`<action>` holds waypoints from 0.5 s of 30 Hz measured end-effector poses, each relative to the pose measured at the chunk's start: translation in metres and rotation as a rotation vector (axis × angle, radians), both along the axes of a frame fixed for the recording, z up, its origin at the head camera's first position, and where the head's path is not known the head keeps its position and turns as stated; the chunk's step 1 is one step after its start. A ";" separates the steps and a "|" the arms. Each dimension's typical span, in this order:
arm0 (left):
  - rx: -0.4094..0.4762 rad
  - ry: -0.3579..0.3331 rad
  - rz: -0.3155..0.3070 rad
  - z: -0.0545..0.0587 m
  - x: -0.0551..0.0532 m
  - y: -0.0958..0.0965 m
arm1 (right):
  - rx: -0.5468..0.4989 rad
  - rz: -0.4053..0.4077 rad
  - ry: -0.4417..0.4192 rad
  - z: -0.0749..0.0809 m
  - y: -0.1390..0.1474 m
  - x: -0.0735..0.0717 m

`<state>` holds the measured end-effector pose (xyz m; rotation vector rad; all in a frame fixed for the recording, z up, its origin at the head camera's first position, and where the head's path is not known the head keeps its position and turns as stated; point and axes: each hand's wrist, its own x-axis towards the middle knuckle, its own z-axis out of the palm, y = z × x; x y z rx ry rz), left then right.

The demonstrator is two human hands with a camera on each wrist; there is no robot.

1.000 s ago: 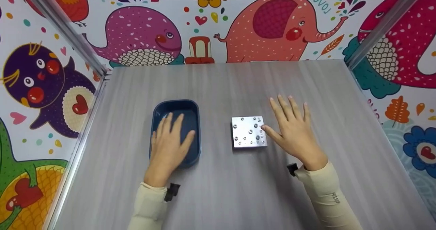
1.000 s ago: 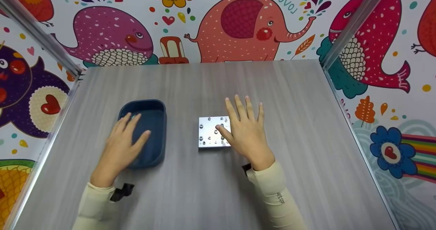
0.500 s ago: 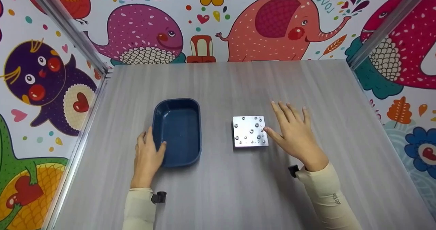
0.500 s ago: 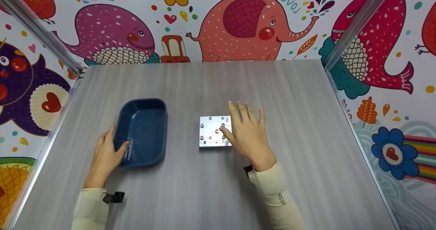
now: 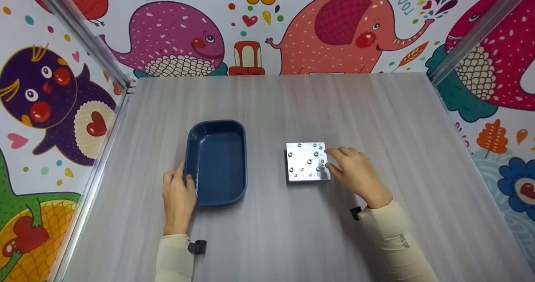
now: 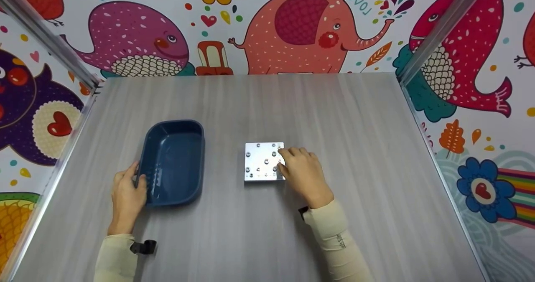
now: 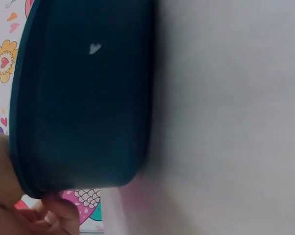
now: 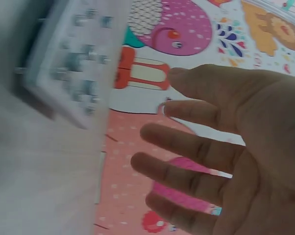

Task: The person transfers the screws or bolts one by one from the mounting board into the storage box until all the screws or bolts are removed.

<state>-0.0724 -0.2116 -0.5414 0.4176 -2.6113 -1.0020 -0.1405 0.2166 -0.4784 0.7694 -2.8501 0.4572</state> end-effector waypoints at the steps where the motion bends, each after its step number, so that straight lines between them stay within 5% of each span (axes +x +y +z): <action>1: -0.005 0.009 -0.003 0.000 0.000 0.001 | -0.008 0.003 -0.012 -0.004 0.000 0.000; 8: -0.033 0.063 -0.021 -0.002 0.001 0.003 | -0.022 -0.006 -0.079 -0.032 -0.002 0.003; 15: -0.010 0.055 -0.002 -0.002 0.001 0.004 | -0.019 -0.037 -0.101 -0.040 -0.004 0.005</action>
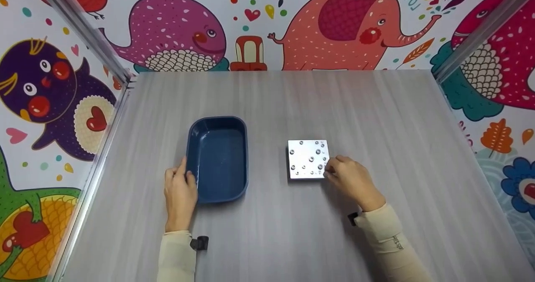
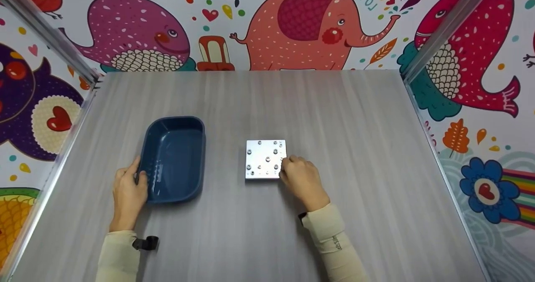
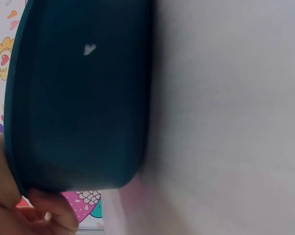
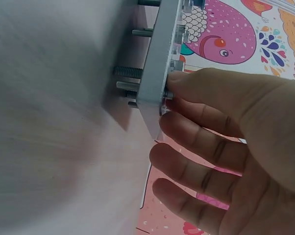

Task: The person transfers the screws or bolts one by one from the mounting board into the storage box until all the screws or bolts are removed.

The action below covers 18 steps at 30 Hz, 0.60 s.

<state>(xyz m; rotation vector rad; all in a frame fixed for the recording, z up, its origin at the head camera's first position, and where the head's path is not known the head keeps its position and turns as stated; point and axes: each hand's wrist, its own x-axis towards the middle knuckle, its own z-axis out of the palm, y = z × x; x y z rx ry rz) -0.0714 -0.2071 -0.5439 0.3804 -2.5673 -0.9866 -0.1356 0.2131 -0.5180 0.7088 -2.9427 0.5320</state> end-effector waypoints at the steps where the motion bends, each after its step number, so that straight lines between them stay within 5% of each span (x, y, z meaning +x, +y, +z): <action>1: 0.000 0.003 0.003 0.000 -0.001 0.000 | 0.000 -0.006 -0.007 0.000 0.000 0.000; 18: 0.020 0.005 0.001 -0.002 0.000 0.000 | 0.050 -0.020 0.000 -0.002 -0.001 0.006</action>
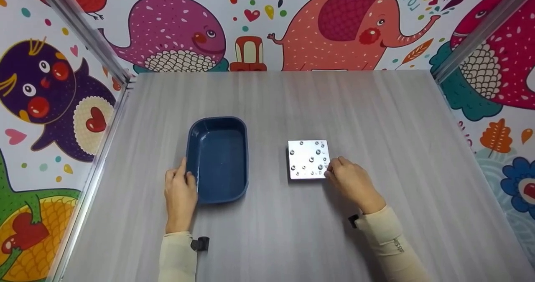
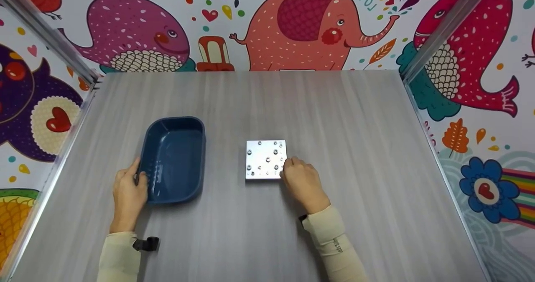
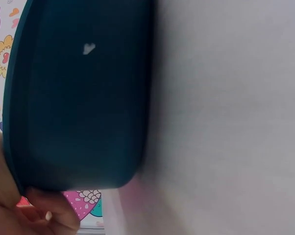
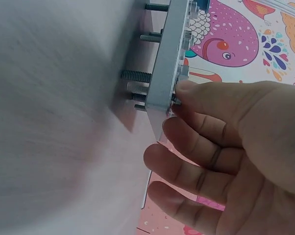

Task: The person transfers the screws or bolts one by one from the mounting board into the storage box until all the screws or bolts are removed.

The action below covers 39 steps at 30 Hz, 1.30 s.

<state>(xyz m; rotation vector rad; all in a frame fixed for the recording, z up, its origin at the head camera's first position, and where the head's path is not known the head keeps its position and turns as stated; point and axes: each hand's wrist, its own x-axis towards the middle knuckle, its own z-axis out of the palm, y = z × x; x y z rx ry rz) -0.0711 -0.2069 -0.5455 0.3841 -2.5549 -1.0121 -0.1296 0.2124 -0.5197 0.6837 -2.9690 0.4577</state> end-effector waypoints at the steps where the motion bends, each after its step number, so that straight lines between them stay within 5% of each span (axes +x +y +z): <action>1: -0.003 0.003 -0.002 0.000 0.000 0.000 | 0.000 0.002 0.007 0.001 0.000 0.000; 17: 0.006 -0.018 0.010 0.002 -0.001 -0.003 | -0.028 0.033 0.131 0.036 -0.016 -0.002; 30: 0.022 -0.009 0.016 -0.001 -0.001 -0.001 | -0.107 0.243 0.218 0.053 -0.112 -0.021; 39: 0.025 0.008 0.017 -0.003 -0.002 -0.001 | -0.044 0.358 0.156 0.047 -0.174 -0.014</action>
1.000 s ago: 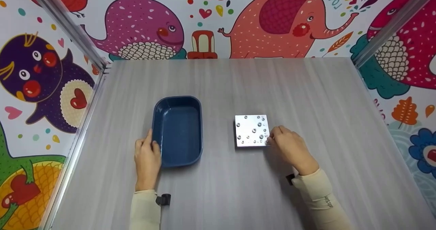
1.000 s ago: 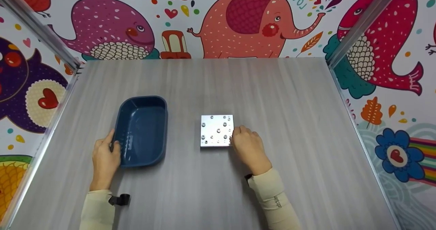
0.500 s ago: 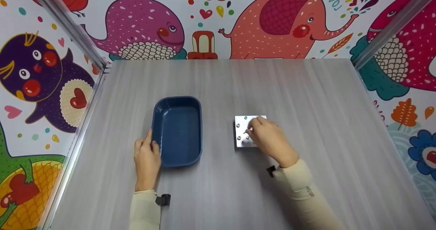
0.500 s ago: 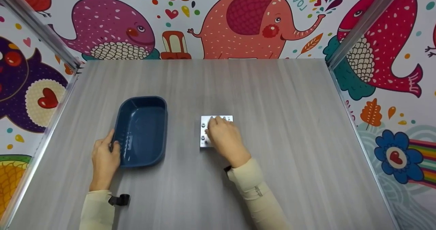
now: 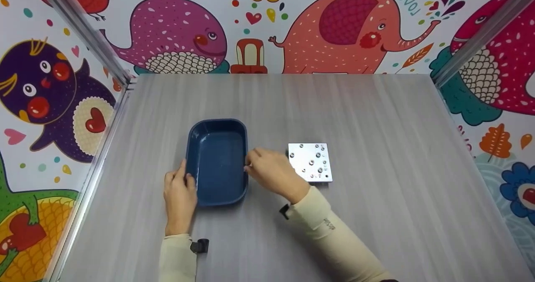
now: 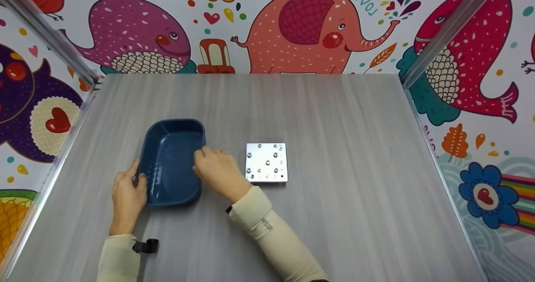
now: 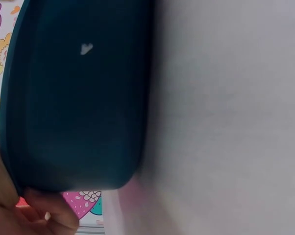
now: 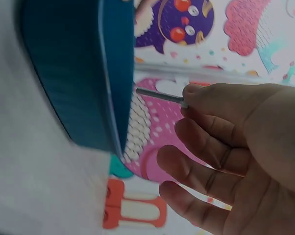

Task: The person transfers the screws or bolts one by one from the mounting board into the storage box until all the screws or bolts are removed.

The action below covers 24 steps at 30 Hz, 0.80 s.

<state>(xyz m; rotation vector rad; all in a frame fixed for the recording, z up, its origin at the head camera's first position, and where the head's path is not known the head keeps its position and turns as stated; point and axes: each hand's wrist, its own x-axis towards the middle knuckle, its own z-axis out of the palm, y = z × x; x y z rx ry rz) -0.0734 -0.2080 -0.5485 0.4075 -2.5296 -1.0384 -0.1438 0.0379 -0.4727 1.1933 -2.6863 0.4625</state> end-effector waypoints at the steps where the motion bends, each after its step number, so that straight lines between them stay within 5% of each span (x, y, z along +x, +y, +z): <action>1: 0.000 0.001 0.001 0.000 0.000 0.000 | 0.018 0.004 -0.001 -0.002 -0.004 0.002; 10: 0.007 0.008 0.007 0.000 0.001 0.001 | 0.083 0.008 0.021 -0.016 -0.012 0.005; 24: -0.022 0.015 0.019 0.000 0.000 0.001 | 0.039 0.001 0.046 -0.010 -0.001 0.003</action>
